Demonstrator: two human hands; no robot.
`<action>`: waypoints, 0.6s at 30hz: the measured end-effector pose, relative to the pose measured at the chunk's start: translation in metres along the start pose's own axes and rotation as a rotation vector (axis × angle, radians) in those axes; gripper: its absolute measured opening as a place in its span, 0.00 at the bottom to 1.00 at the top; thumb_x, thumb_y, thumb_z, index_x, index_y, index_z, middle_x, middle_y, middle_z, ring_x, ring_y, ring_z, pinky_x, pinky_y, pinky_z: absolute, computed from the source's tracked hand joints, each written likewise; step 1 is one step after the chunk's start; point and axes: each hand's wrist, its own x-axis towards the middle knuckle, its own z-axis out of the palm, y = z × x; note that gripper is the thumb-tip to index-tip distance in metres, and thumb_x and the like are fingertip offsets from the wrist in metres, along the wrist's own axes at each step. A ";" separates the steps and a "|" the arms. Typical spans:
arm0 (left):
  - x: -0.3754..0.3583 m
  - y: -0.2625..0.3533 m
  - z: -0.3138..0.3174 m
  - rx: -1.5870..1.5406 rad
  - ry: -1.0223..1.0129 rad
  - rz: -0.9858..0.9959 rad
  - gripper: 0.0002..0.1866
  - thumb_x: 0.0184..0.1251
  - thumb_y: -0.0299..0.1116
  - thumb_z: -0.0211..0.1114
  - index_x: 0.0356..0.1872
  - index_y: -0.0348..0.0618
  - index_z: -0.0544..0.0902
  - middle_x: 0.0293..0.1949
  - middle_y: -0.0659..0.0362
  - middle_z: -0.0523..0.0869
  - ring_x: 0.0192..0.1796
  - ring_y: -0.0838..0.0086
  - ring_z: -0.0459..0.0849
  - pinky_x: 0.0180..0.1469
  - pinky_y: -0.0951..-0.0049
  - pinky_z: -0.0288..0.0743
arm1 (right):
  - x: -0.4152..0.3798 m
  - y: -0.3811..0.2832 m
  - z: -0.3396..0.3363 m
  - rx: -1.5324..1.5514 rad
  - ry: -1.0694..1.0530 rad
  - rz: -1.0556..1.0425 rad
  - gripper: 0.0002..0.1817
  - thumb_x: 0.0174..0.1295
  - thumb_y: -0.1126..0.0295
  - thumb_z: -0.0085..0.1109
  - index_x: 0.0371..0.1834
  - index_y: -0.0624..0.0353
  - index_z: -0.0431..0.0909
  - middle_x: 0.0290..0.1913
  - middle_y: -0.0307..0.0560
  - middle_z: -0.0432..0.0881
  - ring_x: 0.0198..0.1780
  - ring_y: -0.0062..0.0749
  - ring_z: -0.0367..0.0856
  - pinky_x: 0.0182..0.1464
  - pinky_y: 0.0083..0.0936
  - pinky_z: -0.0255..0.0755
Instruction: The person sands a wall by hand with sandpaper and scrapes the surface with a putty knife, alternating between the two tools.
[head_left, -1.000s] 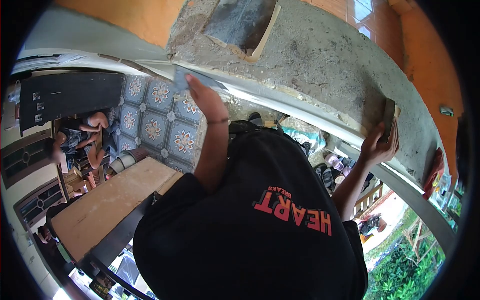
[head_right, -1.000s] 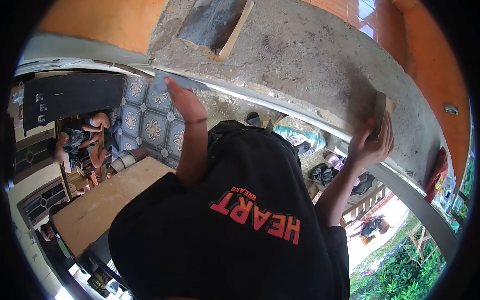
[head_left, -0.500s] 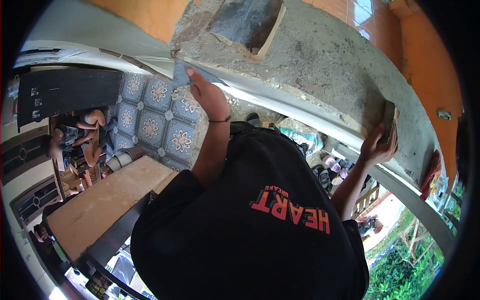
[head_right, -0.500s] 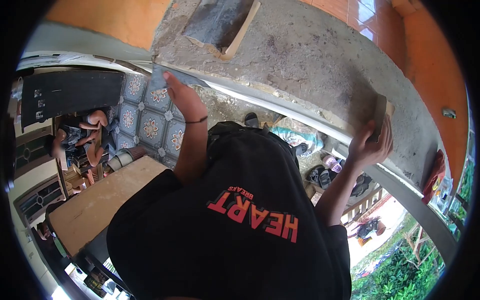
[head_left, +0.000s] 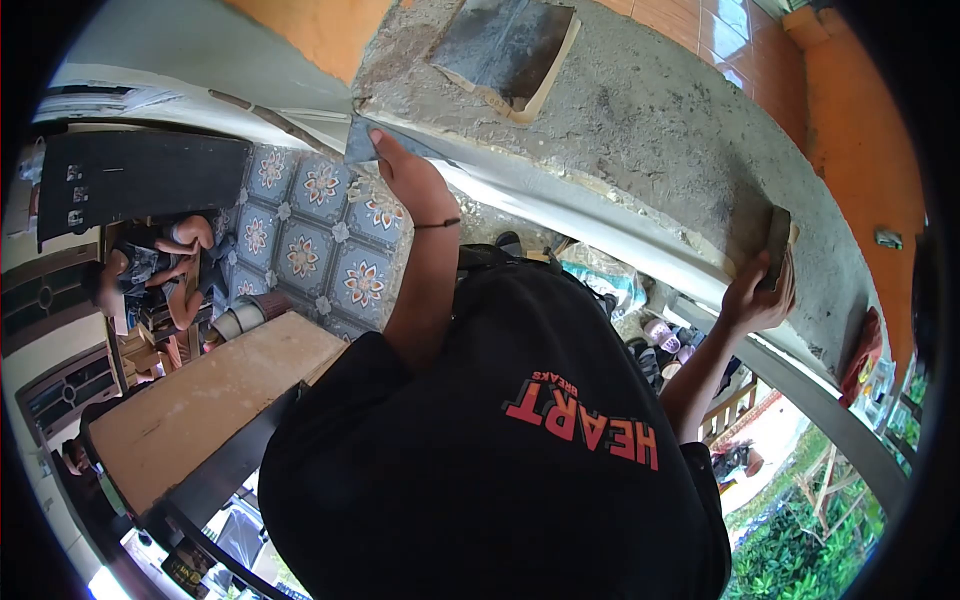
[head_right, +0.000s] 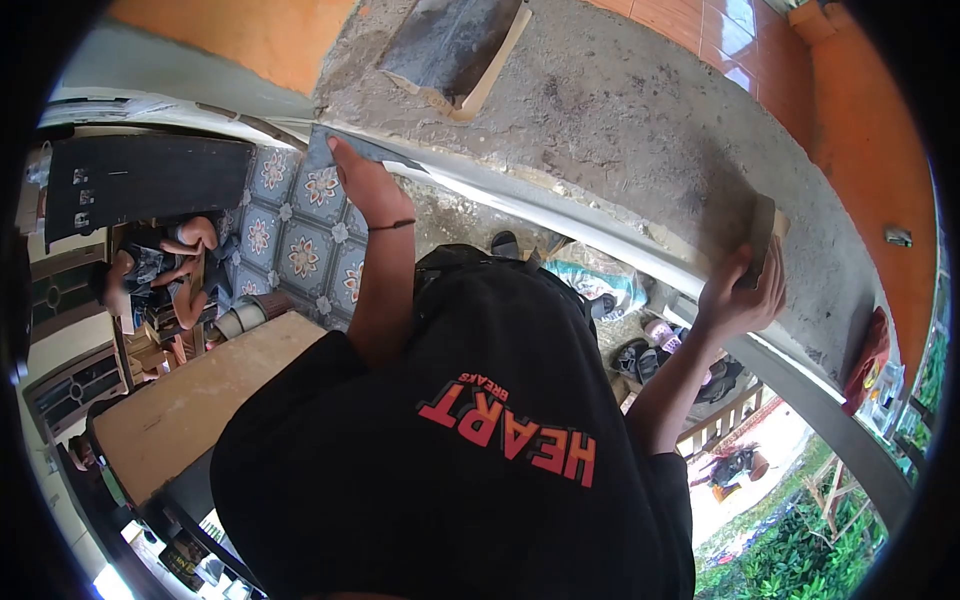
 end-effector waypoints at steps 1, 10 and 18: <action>0.000 0.000 0.002 -0.035 0.009 -0.038 0.33 0.67 0.52 0.44 0.64 0.38 0.56 0.63 0.54 0.61 0.63 0.68 0.61 0.64 0.65 0.52 | 0.001 0.000 0.001 0.002 0.009 0.001 0.19 0.56 0.57 0.49 0.41 0.59 0.79 0.43 0.46 0.81 0.46 0.39 0.78 0.50 0.31 0.65; 0.016 -0.043 -0.005 -0.009 0.075 -0.097 0.30 0.68 0.52 0.41 0.62 0.40 0.59 0.59 0.56 0.66 0.57 0.72 0.67 0.59 0.72 0.59 | 0.002 -0.003 -0.001 0.005 0.007 0.008 0.18 0.55 0.57 0.50 0.41 0.59 0.79 0.44 0.45 0.81 0.46 0.37 0.78 0.50 0.30 0.64; 0.009 -0.055 -0.001 -0.306 0.212 -0.330 0.23 0.68 0.51 0.44 0.56 0.48 0.65 0.50 0.59 0.71 0.44 0.76 0.70 0.50 0.72 0.65 | 0.002 0.000 0.001 0.004 0.003 0.010 0.18 0.55 0.58 0.49 0.41 0.59 0.79 0.44 0.45 0.80 0.46 0.38 0.78 0.51 0.31 0.64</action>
